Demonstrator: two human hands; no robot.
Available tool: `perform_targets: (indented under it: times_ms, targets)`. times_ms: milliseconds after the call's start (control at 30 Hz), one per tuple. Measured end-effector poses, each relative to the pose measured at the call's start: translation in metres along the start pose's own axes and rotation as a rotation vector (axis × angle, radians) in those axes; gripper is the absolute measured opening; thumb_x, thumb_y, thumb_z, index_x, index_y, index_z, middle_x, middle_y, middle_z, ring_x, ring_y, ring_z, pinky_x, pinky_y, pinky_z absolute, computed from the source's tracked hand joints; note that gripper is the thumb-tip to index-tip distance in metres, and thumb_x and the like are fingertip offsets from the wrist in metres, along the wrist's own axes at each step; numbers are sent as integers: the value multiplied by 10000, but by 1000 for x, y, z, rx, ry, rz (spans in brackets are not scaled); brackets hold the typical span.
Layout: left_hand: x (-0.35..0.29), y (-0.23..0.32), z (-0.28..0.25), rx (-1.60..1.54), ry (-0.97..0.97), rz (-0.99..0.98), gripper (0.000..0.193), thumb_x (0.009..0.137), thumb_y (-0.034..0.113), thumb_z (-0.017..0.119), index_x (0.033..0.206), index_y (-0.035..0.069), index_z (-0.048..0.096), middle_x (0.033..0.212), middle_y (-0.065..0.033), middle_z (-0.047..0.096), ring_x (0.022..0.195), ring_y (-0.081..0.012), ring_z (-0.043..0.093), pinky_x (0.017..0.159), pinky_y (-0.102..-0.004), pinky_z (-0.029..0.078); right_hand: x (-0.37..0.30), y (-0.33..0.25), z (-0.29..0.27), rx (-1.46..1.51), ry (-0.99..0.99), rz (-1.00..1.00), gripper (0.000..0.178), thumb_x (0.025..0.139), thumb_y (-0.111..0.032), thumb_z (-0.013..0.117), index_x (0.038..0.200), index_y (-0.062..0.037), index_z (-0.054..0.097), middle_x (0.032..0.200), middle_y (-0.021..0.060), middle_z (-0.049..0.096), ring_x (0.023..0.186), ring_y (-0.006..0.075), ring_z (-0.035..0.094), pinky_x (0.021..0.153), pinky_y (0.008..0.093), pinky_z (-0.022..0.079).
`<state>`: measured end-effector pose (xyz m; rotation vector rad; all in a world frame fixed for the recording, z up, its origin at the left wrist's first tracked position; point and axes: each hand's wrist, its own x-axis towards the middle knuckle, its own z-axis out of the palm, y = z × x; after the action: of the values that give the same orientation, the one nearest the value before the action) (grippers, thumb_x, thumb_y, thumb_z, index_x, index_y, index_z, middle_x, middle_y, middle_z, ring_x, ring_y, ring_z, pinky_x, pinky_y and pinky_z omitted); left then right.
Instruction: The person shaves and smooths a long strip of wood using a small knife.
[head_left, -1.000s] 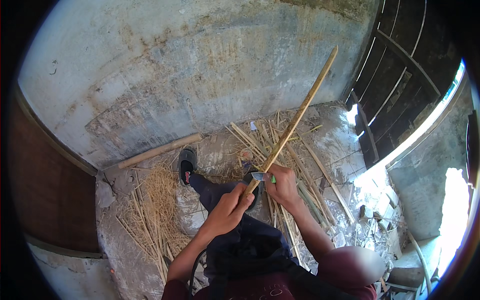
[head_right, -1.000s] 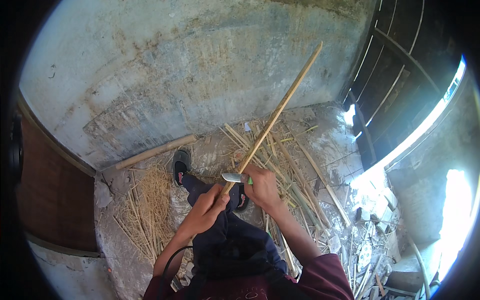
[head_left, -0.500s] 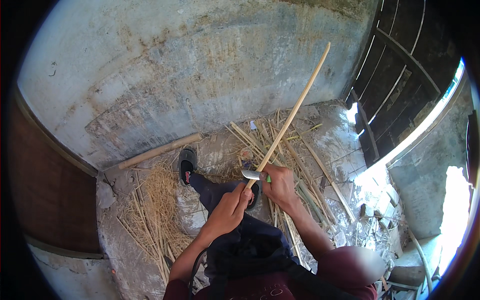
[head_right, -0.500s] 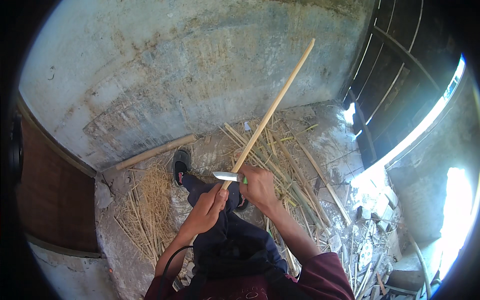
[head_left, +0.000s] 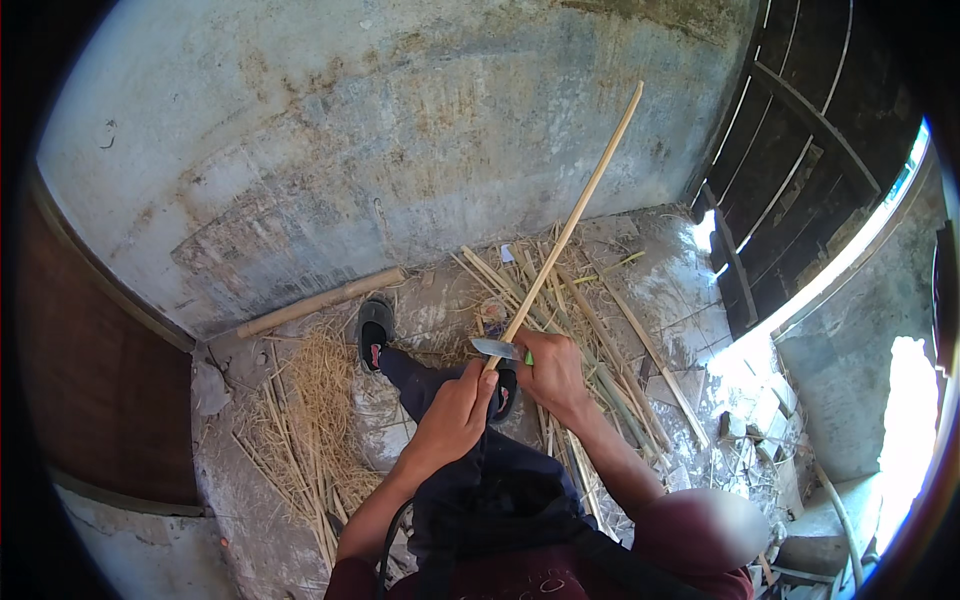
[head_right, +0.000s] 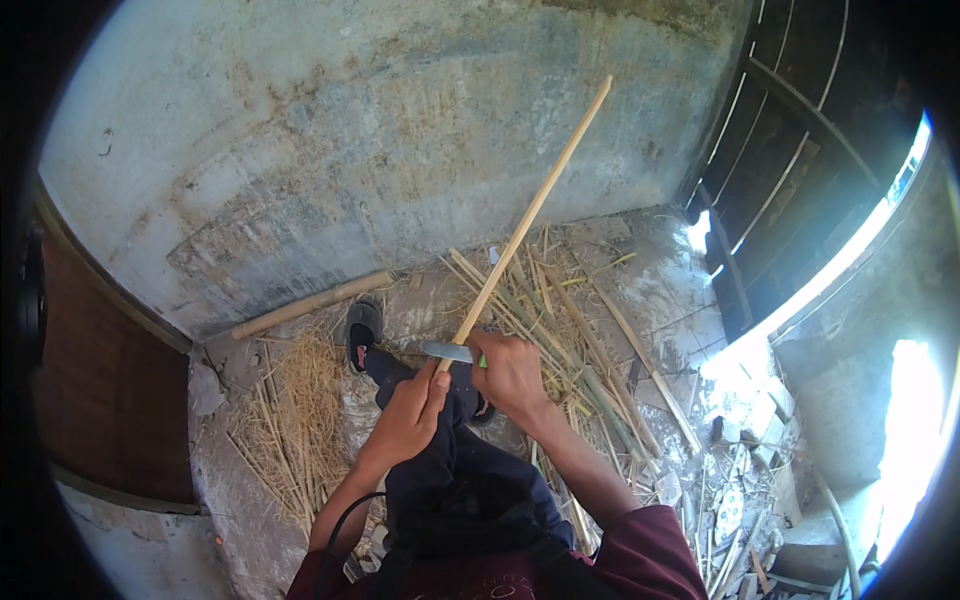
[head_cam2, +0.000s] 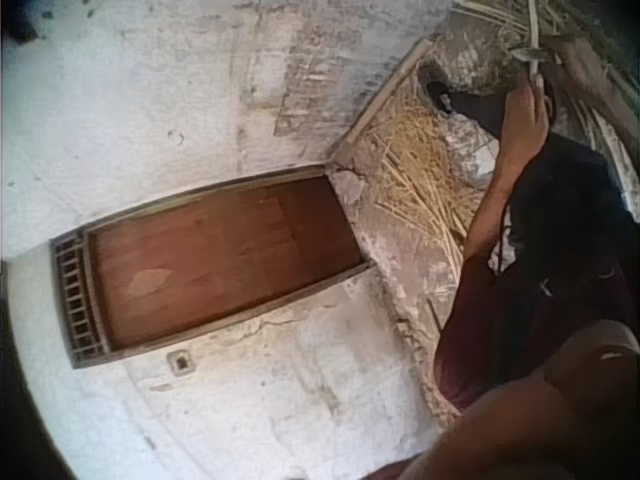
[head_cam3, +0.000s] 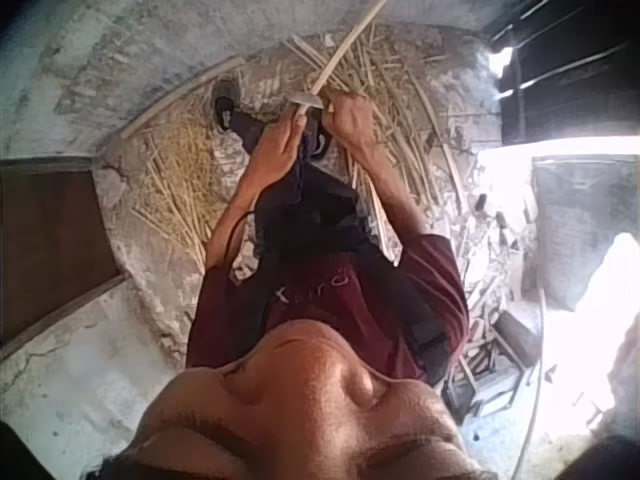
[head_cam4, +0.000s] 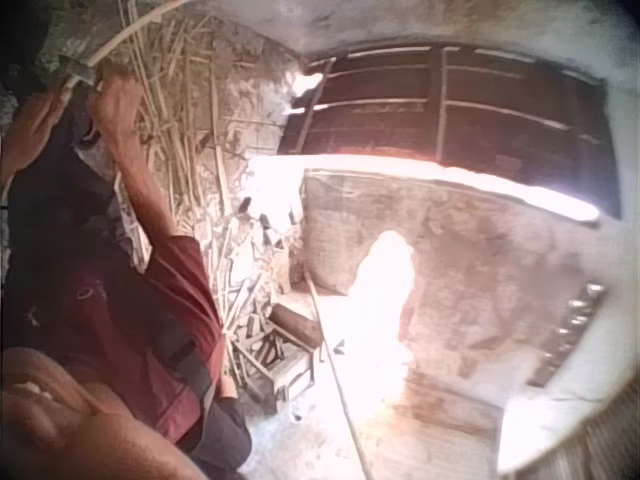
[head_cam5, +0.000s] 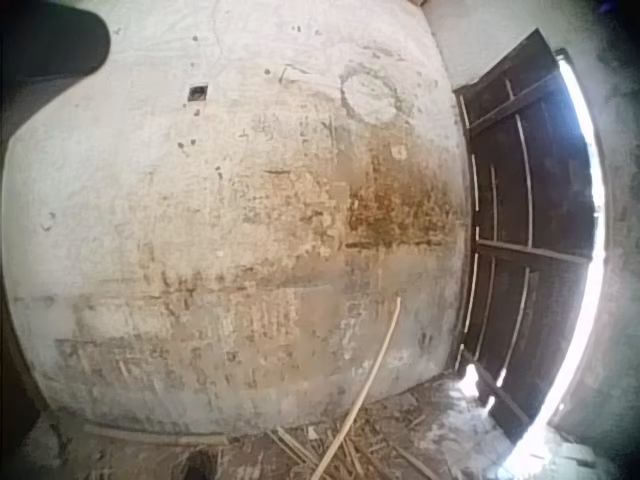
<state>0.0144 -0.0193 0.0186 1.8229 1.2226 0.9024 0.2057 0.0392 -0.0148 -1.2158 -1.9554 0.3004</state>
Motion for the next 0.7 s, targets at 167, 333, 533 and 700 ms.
perform_targets:
  times_ms: [167, 333, 533, 700]
  targets:
    - [2, -1, 0, 70, 36, 27, 350, 1144, 258, 432, 1243, -67, 515, 679, -260, 551, 640, -479, 574, 600, -519, 391, 11, 2, 4, -12, 53, -9, 187, 738, -52, 644, 923, -52, 669, 760, 179, 684, 713, 417, 680, 635, 503, 520]
    - [8, -3, -3, 124, 50, 36, 321, 1144, 263, 434, 1116, -48, 508, 678, -279, 548, 679, -520, 579, 604, -546, 389, 26, 10, 2, -27, 112, -1, 177, 744, -57, 652, 921, -60, 667, 761, 169, 684, 709, 414, 678, 635, 499, 519]
    - [13, -1, -4, 113, 73, 6, 314, 1143, 268, 441, 1049, -28, 485, 662, -264, 534, 666, -516, 570, 597, -539, 386, 32, 7, 5, -59, 115, 33, 182, 738, -58, 659, 919, -56, 676, 765, 165, 687, 723, 409, 684, 634, 496, 519]
    - [10, 6, -9, 18, 76, -49, 295, 1123, 263, 484, 1058, -24, 501, 661, -244, 534, 643, -497, 567, 582, -521, 375, 24, -1, 5, -14, 97, -1, 193, 732, -49, 647, 923, -49, 677, 789, 176, 697, 735, 409, 690, 644, 505, 524]
